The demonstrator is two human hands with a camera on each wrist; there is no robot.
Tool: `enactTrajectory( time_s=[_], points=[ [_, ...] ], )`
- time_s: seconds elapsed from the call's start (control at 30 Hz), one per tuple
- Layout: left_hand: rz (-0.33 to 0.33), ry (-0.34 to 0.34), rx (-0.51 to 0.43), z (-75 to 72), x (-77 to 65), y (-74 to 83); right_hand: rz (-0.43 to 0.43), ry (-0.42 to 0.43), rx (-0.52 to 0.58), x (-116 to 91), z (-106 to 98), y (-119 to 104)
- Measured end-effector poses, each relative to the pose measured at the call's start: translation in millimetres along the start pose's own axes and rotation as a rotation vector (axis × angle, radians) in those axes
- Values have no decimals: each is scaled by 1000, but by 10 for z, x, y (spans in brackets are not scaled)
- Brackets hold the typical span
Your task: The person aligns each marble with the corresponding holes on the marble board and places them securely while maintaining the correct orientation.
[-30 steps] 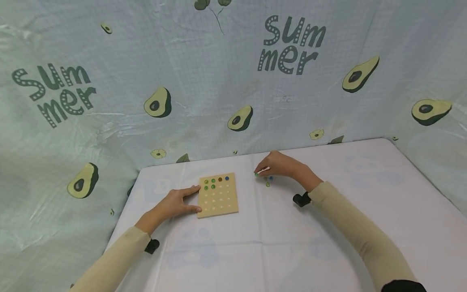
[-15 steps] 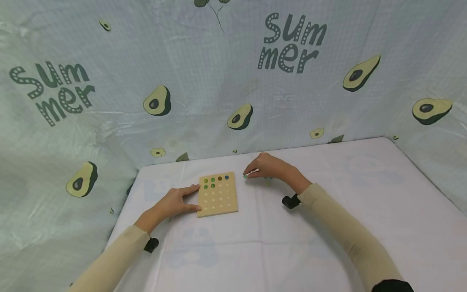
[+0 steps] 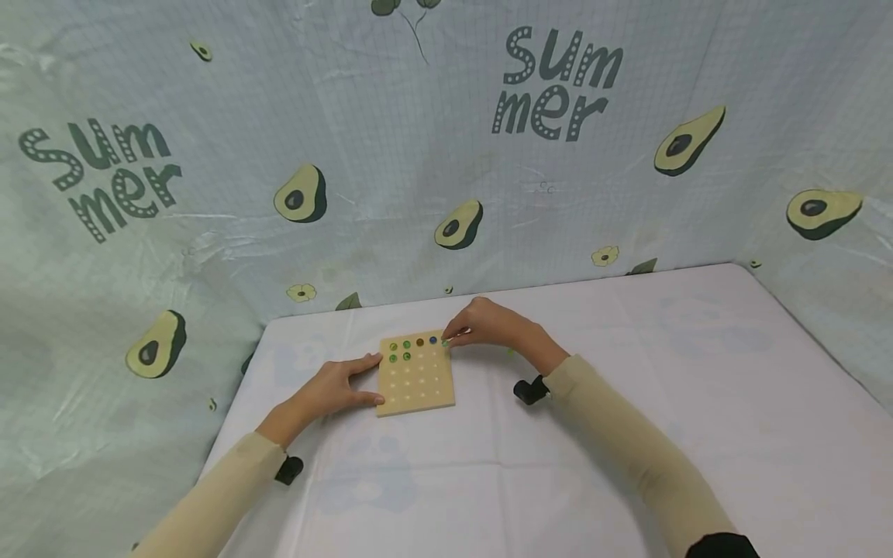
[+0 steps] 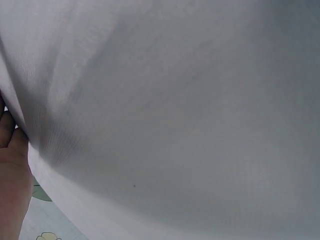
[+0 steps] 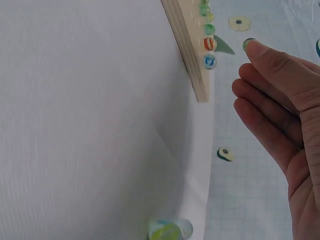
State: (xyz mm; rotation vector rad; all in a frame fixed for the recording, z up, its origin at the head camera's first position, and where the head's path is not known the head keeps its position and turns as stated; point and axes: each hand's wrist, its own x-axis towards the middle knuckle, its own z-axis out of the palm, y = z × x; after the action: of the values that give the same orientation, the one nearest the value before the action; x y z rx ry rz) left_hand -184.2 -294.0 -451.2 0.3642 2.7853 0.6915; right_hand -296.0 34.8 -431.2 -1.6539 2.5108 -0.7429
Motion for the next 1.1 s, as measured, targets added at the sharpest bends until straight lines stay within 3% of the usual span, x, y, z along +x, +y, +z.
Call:
enactTrajectory(
  time_s=[0.5,0.9,1.1],
  points=[
    [6,2,-9,0,3,-23,32,-25,29,238,203,-65],
    [12,-4,-33,-1,-17,-22,78,-66,-104,379,289,-122],
    [4,-2,-15,-1,-9,-24,70,-95,-76,445,283,-123]
  ],
)
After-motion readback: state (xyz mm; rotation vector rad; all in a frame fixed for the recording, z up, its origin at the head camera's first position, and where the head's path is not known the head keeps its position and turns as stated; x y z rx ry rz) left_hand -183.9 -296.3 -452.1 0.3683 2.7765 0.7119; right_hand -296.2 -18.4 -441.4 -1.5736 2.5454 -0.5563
